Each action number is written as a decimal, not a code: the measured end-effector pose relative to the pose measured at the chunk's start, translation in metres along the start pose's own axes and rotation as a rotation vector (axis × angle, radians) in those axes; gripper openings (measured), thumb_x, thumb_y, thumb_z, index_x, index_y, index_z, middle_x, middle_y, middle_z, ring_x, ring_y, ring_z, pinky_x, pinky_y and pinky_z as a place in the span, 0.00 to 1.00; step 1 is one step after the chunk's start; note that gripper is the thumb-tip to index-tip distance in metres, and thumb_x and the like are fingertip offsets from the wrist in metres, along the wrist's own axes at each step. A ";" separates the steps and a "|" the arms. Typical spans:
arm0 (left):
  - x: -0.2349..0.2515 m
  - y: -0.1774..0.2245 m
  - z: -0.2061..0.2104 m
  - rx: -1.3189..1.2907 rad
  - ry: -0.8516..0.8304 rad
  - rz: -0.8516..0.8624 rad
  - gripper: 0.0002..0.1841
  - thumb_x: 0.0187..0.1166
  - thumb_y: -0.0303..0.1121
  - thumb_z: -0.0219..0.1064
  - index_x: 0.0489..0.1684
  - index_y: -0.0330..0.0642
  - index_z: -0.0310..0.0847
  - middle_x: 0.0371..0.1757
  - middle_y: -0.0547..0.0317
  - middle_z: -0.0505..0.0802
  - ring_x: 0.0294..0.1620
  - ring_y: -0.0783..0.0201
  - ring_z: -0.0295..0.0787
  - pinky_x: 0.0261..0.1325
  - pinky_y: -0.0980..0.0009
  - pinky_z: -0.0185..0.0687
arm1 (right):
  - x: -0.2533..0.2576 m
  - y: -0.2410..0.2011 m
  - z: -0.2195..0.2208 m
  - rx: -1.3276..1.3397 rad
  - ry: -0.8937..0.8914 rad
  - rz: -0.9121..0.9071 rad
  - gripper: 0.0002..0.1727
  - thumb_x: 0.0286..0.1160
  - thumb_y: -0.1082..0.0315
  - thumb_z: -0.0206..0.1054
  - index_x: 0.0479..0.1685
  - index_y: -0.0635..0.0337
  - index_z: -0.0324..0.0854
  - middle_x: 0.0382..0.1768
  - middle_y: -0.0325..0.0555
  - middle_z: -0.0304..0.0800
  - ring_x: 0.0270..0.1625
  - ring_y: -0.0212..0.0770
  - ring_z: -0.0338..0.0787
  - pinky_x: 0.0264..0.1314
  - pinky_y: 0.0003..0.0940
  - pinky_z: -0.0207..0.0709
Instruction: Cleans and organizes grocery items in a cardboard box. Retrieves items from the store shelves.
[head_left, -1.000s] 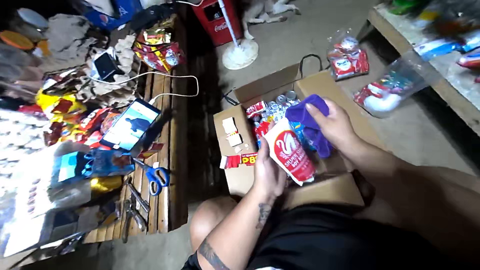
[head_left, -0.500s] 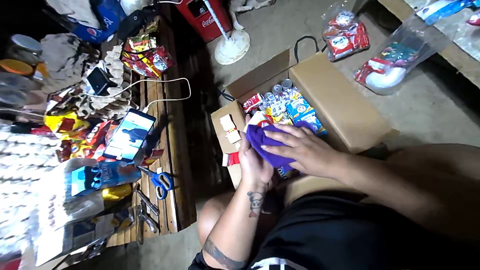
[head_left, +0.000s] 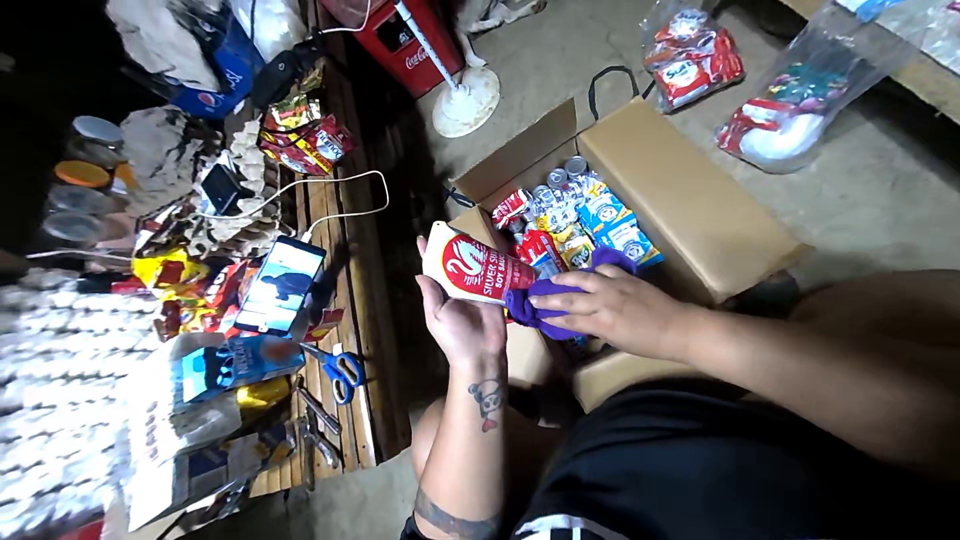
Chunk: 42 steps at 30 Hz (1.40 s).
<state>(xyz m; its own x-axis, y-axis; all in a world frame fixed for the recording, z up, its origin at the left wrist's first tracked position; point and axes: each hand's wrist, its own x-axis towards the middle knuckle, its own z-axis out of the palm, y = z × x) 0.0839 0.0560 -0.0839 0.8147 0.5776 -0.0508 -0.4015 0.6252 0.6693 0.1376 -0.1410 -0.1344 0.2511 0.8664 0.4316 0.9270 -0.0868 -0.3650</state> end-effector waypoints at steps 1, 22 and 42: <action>0.000 0.000 -0.002 0.008 -0.019 0.017 0.30 0.92 0.54 0.26 0.87 0.60 0.58 0.73 0.61 0.82 0.74 0.60 0.80 0.71 0.54 0.80 | 0.000 0.000 -0.001 -0.003 -0.034 0.008 0.21 0.74 0.80 0.63 0.59 0.50 0.91 0.75 0.33 0.85 0.76 0.52 0.82 0.58 0.55 0.81; -0.043 -0.039 0.015 0.069 -0.056 -0.479 0.30 0.91 0.57 0.32 0.66 0.49 0.75 0.58 0.55 0.90 0.63 0.60 0.88 0.67 0.57 0.83 | 0.015 0.007 0.000 0.242 0.148 0.353 0.33 0.83 0.38 0.53 0.87 0.32 0.69 0.94 0.52 0.49 0.93 0.60 0.51 0.82 0.66 0.62; -0.001 0.008 0.001 -0.122 -0.076 0.003 0.30 0.92 0.55 0.27 0.84 0.58 0.63 0.72 0.58 0.83 0.75 0.57 0.79 0.72 0.50 0.80 | 0.009 0.012 -0.011 0.189 -0.524 0.508 0.35 0.76 0.81 0.61 0.85 0.43 0.72 0.90 0.52 0.61 0.80 0.66 0.73 0.71 0.65 0.74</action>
<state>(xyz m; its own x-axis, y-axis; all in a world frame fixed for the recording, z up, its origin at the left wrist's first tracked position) 0.0804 0.0605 -0.0777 0.8410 0.5409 0.0104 -0.4479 0.6854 0.5740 0.1542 -0.1396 -0.1257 0.4256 0.8668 -0.2597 0.6567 -0.4933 -0.5704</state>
